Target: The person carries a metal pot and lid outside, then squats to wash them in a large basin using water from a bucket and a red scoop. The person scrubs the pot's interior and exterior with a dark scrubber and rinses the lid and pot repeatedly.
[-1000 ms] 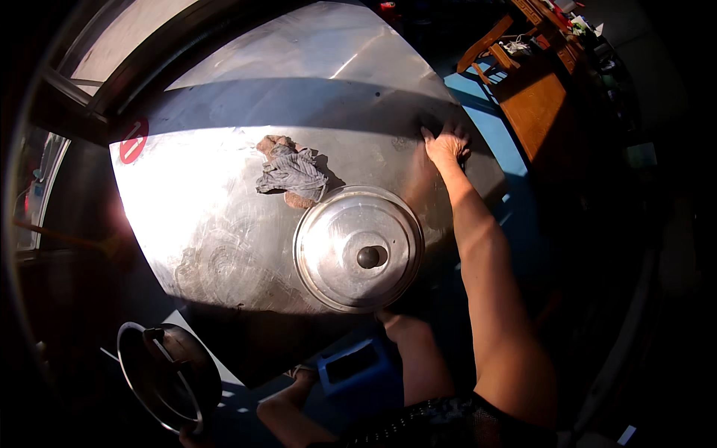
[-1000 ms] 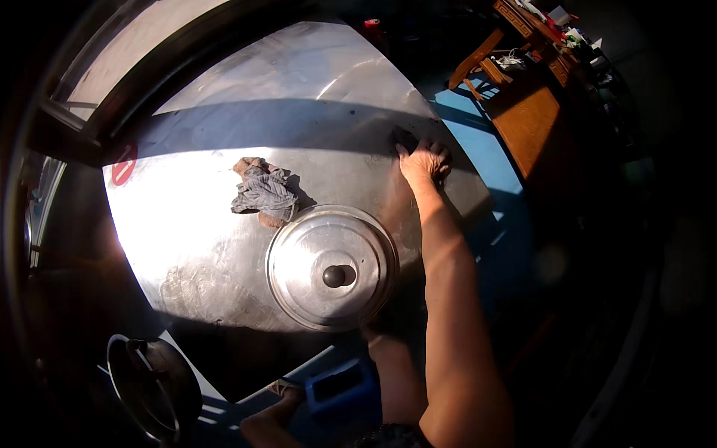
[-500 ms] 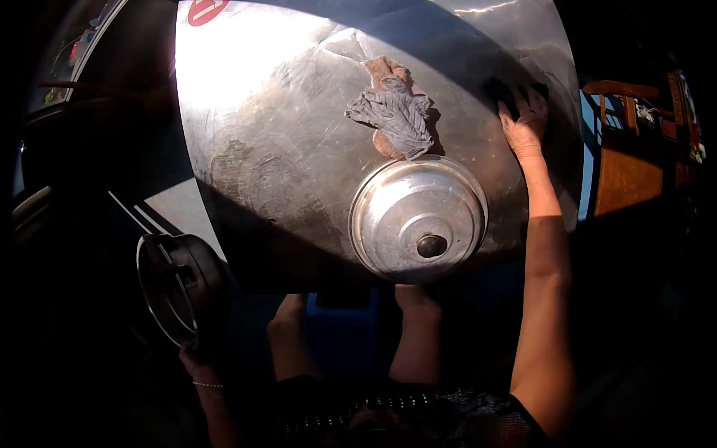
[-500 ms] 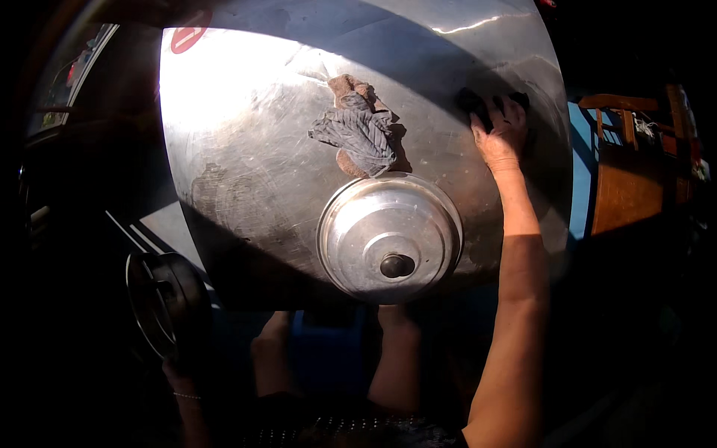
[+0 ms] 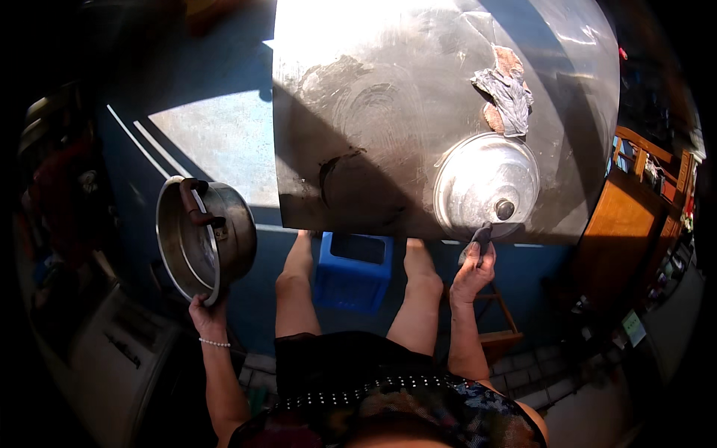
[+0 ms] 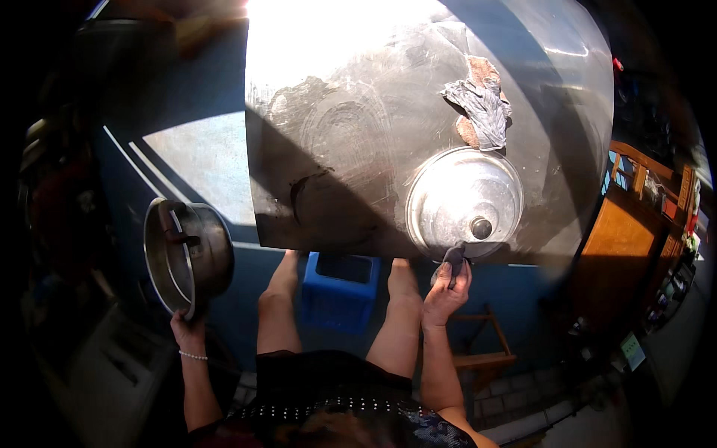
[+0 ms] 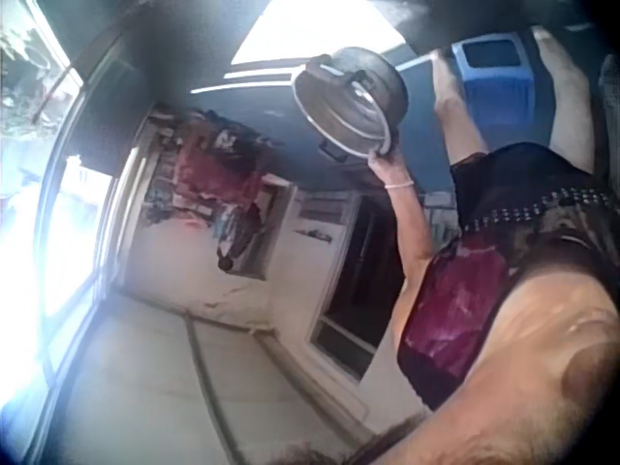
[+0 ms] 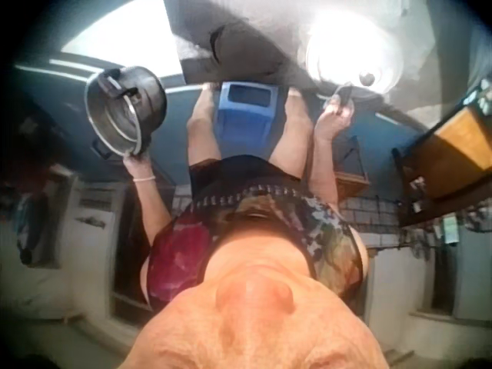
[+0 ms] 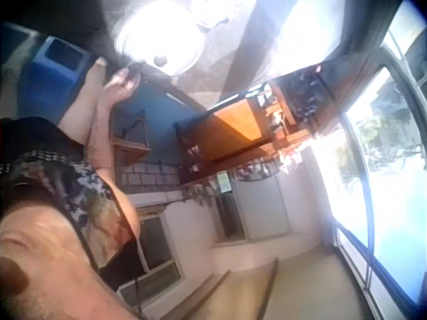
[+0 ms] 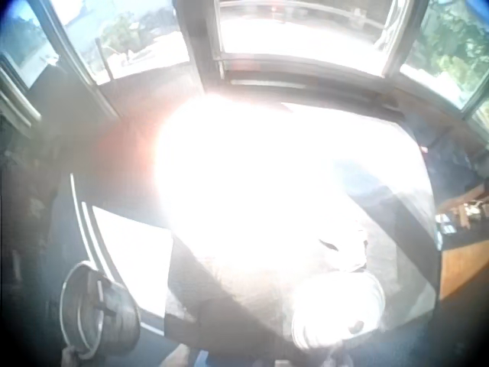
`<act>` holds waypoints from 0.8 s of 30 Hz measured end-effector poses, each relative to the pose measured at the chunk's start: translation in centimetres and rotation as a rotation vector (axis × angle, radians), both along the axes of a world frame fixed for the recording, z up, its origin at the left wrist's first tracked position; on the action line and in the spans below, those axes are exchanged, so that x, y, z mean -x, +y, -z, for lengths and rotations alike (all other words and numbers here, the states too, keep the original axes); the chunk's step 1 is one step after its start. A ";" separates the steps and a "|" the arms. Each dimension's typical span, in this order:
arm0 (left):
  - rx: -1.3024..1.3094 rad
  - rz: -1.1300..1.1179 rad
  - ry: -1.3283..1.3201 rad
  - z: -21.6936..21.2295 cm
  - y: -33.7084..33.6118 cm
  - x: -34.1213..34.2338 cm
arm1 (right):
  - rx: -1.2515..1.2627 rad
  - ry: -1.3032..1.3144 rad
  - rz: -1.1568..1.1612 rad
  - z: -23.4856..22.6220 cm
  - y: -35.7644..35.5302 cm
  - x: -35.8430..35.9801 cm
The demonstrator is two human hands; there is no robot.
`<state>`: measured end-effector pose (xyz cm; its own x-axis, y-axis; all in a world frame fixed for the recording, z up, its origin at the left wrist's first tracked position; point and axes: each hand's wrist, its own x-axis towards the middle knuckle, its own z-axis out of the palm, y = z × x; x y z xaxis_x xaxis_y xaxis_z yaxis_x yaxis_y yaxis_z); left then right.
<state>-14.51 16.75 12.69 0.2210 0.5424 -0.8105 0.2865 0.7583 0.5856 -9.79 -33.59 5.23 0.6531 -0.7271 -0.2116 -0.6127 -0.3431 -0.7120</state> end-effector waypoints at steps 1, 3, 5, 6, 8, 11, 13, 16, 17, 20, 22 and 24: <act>0.022 -0.027 -0.009 -0.1 1.1 0.7 | -0.002 0.013 -0.056 1.9 3.4 1.0; 0.067 -0.075 -0.030 -0.2 3.7 2.1 | 0.044 0.008 -0.025 5.9 9.8 0.8; 0.014 -0.068 0.016 -0.8 5.9 3.2 | 0.498 0.294 0.018 9.3 14.8 -1.5; -0.015 -0.074 0.037 -1.0 6.9 4.3 | 0.460 0.244 0.030 9.7 16.3 -3.3; -0.067 -0.078 0.074 -1.2 8.5 5.6 | 0.479 0.145 -0.036 9.6 19.0 -8.4; -0.109 -0.051 0.074 -1.2 9.7 5.4 | 0.451 0.030 -0.296 8.2 22.8 -16.5; -0.082 -0.065 0.057 -0.5 10.8 5.7 | 0.510 -0.025 -0.490 7.9 25.4 -17.8; -0.097 0.007 0.085 -1.0 9.8 4.5 | 0.406 -0.151 -0.964 8.5 26.1 -12.0; -0.080 0.024 0.084 -0.9 9.5 4.0 | 0.371 -0.195 -1.113 9.0 25.1 -9.4; -0.057 0.074 0.083 -0.1 8.7 3.6 | 0.409 -0.246 -1.391 10.0 19.3 -4.6; -0.063 0.137 0.094 1.2 8.8 4.5 | 0.427 -0.254 -1.495 9.4 15.2 -4.3; -0.050 0.196 0.045 1.4 7.6 5.0 | 0.458 -0.258 -1.499 8.4 12.7 -5.3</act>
<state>-19.49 24.36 11.29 0.2906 0.5324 -0.7951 0.4521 0.6559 0.6045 -4.52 -20.91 -3.17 0.7879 0.6129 0.0598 0.5792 -0.7045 -0.4100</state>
